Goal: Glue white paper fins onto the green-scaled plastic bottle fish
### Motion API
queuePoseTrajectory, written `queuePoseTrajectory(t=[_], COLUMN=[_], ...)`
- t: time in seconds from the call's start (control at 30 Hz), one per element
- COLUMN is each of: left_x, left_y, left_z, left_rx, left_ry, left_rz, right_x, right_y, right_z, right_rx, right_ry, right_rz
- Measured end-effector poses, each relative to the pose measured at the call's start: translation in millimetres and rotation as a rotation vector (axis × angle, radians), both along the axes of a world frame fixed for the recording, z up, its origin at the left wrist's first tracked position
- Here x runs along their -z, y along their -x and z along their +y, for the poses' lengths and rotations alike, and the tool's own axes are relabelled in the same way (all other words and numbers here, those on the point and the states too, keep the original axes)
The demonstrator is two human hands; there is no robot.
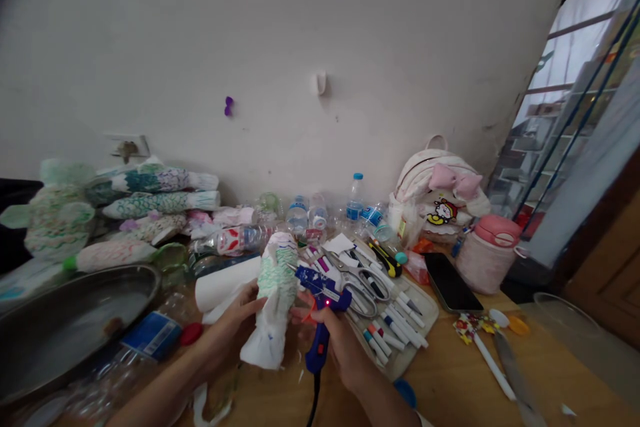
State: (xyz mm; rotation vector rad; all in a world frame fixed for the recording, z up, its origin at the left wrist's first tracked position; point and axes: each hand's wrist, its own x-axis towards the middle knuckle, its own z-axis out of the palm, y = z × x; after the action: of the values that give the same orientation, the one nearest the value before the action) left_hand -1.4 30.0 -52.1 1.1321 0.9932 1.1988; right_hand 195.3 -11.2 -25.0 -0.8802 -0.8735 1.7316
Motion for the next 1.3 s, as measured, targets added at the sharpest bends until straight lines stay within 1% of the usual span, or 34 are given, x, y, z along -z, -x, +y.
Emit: queuePoseTrajectory(t=[0.07,0.13,0.27,0.43,0.57,0.67,0.77,0.87,0.97,1.1,1.13,1.23,1.3], left_x=[-0.3,-0.9,-3.4,-5.3,-4.5,-3.4,-3.2,-4.8,-8.3,-15.1,-16.7,-20.2,-21.2], left_y=[1,2,1,-2,-4,-5,-7,-6,-2,5,5,4,2], left_z=[0,1,-2,-6,-4,-2,-1,0,0,-3,-4,-8,-10], left_rx=[0.04,0.042,-0.018,-0.112,-0.151,-0.178,-0.228,-0.283,-0.336,-0.463,-0.49,-0.546,-0.572], left_ry=[0.027,0.035,0.006,0.029,-0.028,-0.062,-0.082,-0.091,-0.112,-0.192,-0.207,-0.22,-0.226], left_rz=[-0.056,-0.073,-0.055,-0.025,0.018,0.043,0.057,0.073,0.105,0.225,0.245,0.261,0.281], right_x=[0.8,1.2,0.3,2.9,8.1,10.5,12.3,12.8,9.3,4.4,4.7,11.1,19.7], right_y=[1,2,4,4,4,3,2,1,1,1,0,-3,-5], right_z=[-1,-3,-4,-3,-2,-2,-3,-4,-4,-5,-5,-4,-5], right_rx=[-0.017,-0.019,-0.024,-0.018,-0.01,-0.03,-0.048,-0.03,0.012,0.11,0.114,0.056,0.028], right_ry=[-0.009,-0.016,-0.041,-0.047,-0.06,-0.102,-0.152,-0.155,-0.156,-0.263,-0.277,-0.285,-0.325], right_rz=[-0.014,-0.019,0.001,0.016,0.003,-0.009,-0.061,-0.124,-0.204,-0.334,-0.356,-0.383,-0.457])
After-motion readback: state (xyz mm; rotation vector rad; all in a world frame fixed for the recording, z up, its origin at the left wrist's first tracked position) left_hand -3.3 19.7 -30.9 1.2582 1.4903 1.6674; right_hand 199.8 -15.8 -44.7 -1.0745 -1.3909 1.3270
